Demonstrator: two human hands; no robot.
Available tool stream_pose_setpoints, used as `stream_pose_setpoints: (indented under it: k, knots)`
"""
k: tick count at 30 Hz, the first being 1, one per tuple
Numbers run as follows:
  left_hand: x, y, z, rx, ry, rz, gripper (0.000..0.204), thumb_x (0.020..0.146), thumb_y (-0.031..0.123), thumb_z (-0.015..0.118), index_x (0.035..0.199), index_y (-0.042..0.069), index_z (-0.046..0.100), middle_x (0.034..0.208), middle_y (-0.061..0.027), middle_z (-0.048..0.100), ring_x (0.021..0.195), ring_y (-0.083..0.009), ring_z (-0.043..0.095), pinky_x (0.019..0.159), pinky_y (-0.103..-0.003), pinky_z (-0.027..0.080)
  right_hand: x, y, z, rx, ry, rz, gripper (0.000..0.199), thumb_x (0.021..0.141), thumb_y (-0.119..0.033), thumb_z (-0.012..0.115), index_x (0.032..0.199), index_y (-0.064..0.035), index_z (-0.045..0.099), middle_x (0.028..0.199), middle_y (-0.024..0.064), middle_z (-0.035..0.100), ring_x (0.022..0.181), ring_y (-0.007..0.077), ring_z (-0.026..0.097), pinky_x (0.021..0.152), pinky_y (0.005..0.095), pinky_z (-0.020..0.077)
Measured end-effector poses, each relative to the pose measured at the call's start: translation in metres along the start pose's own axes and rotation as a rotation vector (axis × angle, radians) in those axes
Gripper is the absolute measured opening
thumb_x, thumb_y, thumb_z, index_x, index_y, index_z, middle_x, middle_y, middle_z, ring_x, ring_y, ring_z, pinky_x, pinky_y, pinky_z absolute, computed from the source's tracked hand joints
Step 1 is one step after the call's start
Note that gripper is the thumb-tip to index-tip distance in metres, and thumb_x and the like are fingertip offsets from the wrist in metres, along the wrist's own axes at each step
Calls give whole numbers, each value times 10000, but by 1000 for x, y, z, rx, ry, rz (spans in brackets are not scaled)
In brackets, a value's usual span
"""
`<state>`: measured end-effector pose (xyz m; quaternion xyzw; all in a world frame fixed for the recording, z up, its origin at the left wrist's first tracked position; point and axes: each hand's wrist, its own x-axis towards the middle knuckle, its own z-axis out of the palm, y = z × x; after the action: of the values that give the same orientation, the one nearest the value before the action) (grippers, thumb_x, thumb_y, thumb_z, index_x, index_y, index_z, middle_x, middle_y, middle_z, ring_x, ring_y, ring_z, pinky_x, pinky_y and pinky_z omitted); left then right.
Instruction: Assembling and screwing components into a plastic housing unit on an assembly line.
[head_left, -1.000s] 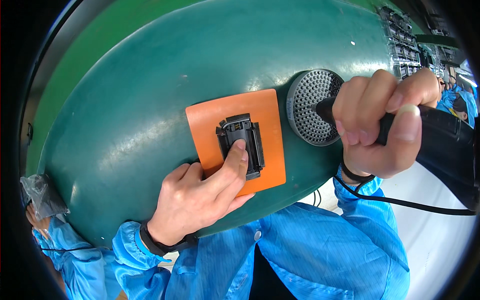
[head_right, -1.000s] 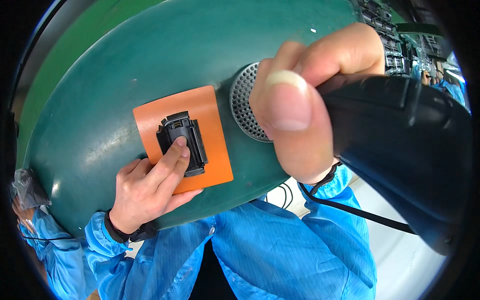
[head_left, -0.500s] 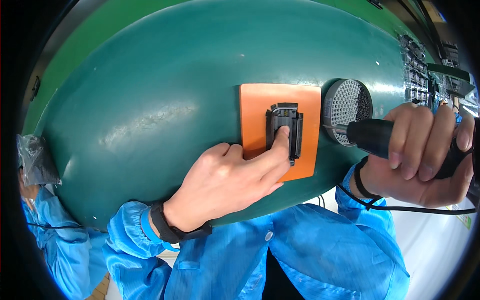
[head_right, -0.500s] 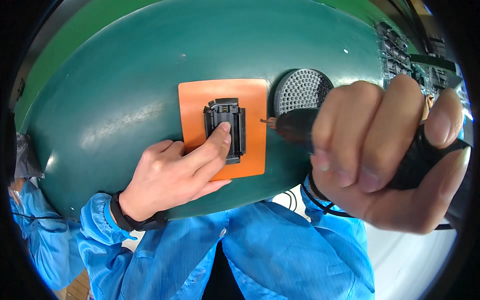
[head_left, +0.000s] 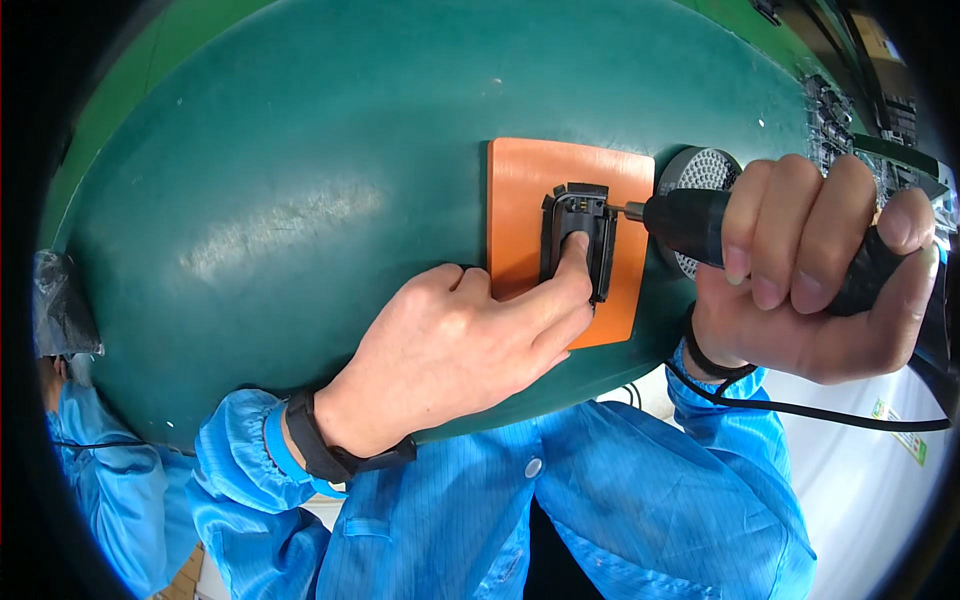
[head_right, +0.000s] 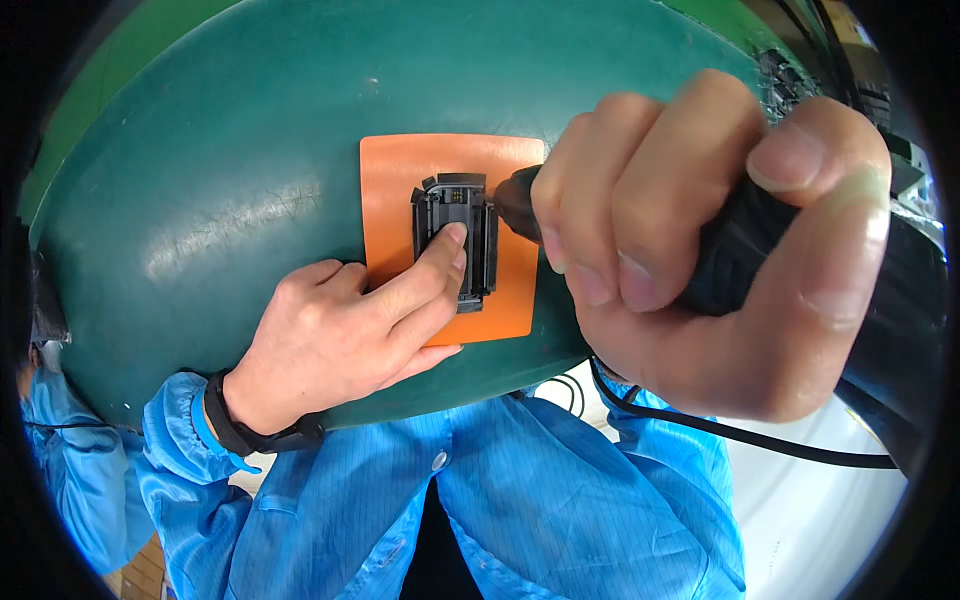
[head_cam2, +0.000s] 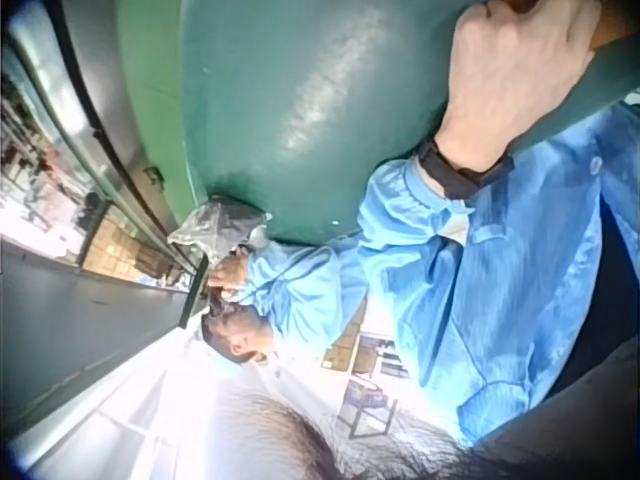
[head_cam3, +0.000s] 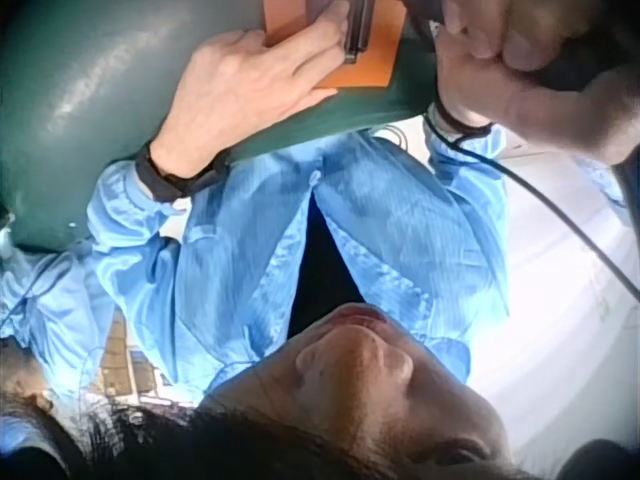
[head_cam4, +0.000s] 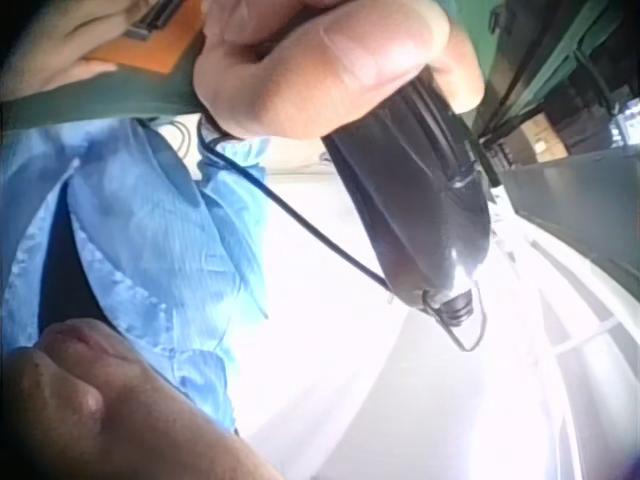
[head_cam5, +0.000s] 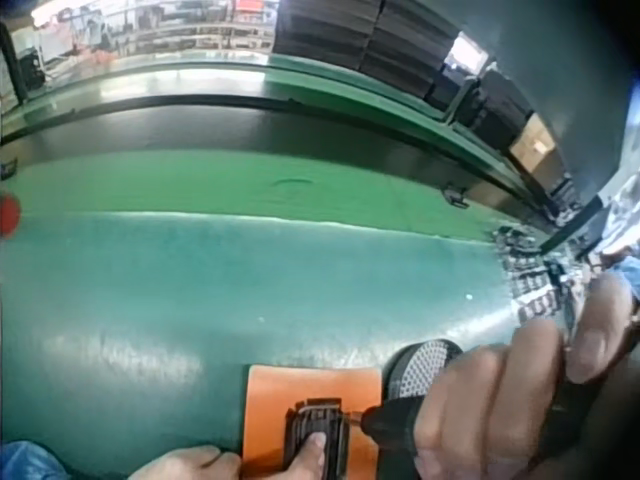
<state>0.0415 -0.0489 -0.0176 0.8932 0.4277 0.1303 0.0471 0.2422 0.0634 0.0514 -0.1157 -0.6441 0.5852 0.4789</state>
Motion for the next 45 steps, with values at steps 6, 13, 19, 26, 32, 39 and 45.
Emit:
stream_pose_setpoints:
  k: [6, 13, 19, 26, 32, 39, 45]
  knots:
    - [1, 0, 0, -8, 6, -16, 402, 772, 469, 819, 1047, 190, 728, 1398, 63, 652, 546, -93, 537, 532, -239, 463, 0, 6, 0, 5, 10, 1, 391, 1129, -312, 279, 1172, -108, 611, 697, -10, 480, 512, 103, 421, 504, 300, 436]
    - [-3, 0, 2, -11, 27, -38, 396, 742, 457, 845, 1001, 195, 700, 1395, 75, 645, 530, -91, 498, 517, -242, 442, -3, 14, 4, -44, 24, -19, 369, 1125, -296, 269, 1164, -119, 590, 691, -16, 458, 506, 106, 405, 512, 299, 429]
    - [-2, 1, 4, -31, 37, -39, 395, 740, 452, 849, 1003, 200, 697, 1403, 67, 647, 524, -90, 498, 509, -244, 436, -7, 10, 16, -106, 48, -19, 331, 1128, -318, 278, 1150, -126, 547, 704, -11, 471, 512, 106, 420, 543, 301, 432]
    - [-1, 4, 6, -16, 40, -46, 395, 738, 446, 847, 1001, 204, 679, 1395, 61, 658, 501, -86, 493, 495, -243, 429, -10, 19, 8, -107, -120, -84, 244, 1106, -348, 477, 1136, -107, 460, 745, 11, 526, 546, 119, 493, 569, 291, 459]
    - [2, 0, 3, -71, -10, -16, 412, 741, 447, 843, 1027, 191, 693, 1404, 50, 657, 526, -80, 542, 505, -245, 452, -5, 16, 7, -65, -33, -28, 287, 1113, -383, 481, 1143, -97, 489, 733, 7, 515, 553, 115, 482, 547, 286, 456]
    - [4, -3, -6, -62, -26, 25, 561, 766, 464, 844, 1195, 120, 735, 1429, 3, 653, 567, -95, 599, 546, -242, 509, 3, -53, -61, -119, 84, -32, 232, 1046, -324, 478, 1041, -114, 577, 656, -30, 471, 502, 80, 471, 465, 263, 433]
    - [6, -3, -7, -77, -43, 38, 572, 828, 498, 826, 1206, 75, 747, 1408, -62, 666, 606, -107, 638, 565, -246, 530, -15, -1, -44, -120, 260, -114, 322, 1117, -288, 310, 1121, -84, 560, 610, 0, 395, 440, 119, 348, 410, 302, 366]
